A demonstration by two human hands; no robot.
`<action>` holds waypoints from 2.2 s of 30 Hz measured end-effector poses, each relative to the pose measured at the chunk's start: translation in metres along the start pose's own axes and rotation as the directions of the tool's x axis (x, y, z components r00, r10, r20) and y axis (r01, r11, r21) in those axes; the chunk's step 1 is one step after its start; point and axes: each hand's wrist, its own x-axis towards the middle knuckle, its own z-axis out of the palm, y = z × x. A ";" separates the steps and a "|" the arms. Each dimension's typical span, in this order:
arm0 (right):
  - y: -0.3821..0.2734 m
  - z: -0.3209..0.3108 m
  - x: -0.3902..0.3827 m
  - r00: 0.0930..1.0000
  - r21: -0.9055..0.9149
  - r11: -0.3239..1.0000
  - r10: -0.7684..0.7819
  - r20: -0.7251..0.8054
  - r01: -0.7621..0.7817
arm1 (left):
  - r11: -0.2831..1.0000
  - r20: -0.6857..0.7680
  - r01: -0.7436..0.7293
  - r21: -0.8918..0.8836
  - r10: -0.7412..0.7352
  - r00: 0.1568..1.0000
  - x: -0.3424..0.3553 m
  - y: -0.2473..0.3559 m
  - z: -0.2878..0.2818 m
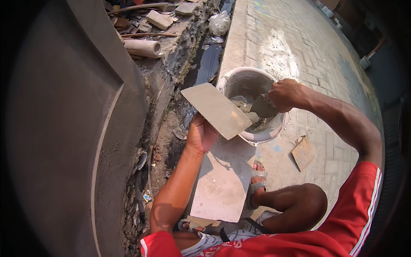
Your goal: The person scoops cement from a bucket using a trowel and applies it to a wall, smoothing the surface with a float. The person repeatedly scoops and applies cement to different sections of the wall.
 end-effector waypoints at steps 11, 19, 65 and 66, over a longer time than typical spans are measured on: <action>-0.005 -0.030 0.017 0.937 0.180 0.976 0.051 0.347 -0.119 | 0.999 0.046 0.001 0.050 -0.003 0.999 -0.007 0.001 -0.001; 0.005 -0.020 0.020 0.954 0.228 0.970 0.009 0.299 -0.081 | 0.997 0.014 0.047 0.062 -0.048 0.999 -0.009 0.005 -0.004; -0.096 0.112 -0.023 0.166 0.378 0.673 0.359 -0.919 0.636 | 0.956 0.109 0.292 0.017 -0.292 0.950 -0.071 -0.023 0.099; -0.099 0.111 -0.023 0.159 0.377 0.669 0.364 -0.918 0.640 | 0.958 0.101 0.287 0.022 -0.288 0.952 -0.076 -0.022 0.100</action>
